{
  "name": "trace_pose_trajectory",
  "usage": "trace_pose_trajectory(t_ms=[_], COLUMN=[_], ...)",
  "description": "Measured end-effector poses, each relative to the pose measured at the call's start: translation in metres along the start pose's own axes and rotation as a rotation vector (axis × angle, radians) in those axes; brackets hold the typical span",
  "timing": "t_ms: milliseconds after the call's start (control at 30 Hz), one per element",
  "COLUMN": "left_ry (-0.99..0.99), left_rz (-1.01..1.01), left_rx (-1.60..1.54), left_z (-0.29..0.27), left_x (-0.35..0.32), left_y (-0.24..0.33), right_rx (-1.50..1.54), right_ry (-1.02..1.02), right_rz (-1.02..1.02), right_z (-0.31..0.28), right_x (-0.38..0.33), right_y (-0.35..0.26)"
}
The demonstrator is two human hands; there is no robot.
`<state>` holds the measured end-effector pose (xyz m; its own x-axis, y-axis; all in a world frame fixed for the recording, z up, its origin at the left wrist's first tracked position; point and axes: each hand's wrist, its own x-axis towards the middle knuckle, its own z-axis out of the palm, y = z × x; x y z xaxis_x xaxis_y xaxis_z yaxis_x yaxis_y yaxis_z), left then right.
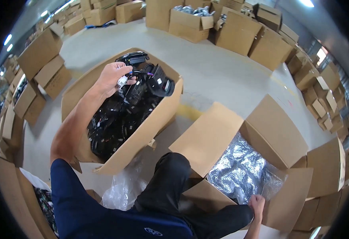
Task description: The person packs plastic-wrapped components into cardboard boxes by hand, adding bubble wrap for shipping.
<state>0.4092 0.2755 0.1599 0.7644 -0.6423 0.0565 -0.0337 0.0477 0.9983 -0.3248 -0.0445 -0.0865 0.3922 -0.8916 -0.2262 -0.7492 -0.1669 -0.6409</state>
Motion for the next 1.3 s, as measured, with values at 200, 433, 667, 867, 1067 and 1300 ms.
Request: trace_pose_trajectory(t_ms=[200,433,667,867,1067,1300], left_ry=[-0.354,-0.696,-0.890,-0.959,-0.841,-0.720], left_rz=[0.014,-0.348,-0.637,-0.815,-0.856,-0.922], left_rx=[-0.254,-0.460,-0.608,-0.545,-0.559,-0.479], left_z=[0.134,0.298,0.412,0.457,0.468,0.441], left_x=[-0.005,-0.061,-0.106,-0.129,-0.129,-0.113], left_y=[0.039,0.000,-0.055,-0.083,-0.108,-0.125], right_rx=[0.175,0.920,0.094,-0.637,-0.678,0.242], right_ry=[-0.050,-0.045,0.683,0.631,0.283,0.523], right_rz=[-0.313,-0.649,-0.961,-1.159,-1.291,-0.785], right_z=[0.002,0.014,-0.048,-0.043,-0.035,-0.043], right_x=[-0.003,0.048,-0.040,-0.095,-0.071,-0.076], right_y=[-0.199,-0.255,-0.190,-0.175,-0.182,-0.169])
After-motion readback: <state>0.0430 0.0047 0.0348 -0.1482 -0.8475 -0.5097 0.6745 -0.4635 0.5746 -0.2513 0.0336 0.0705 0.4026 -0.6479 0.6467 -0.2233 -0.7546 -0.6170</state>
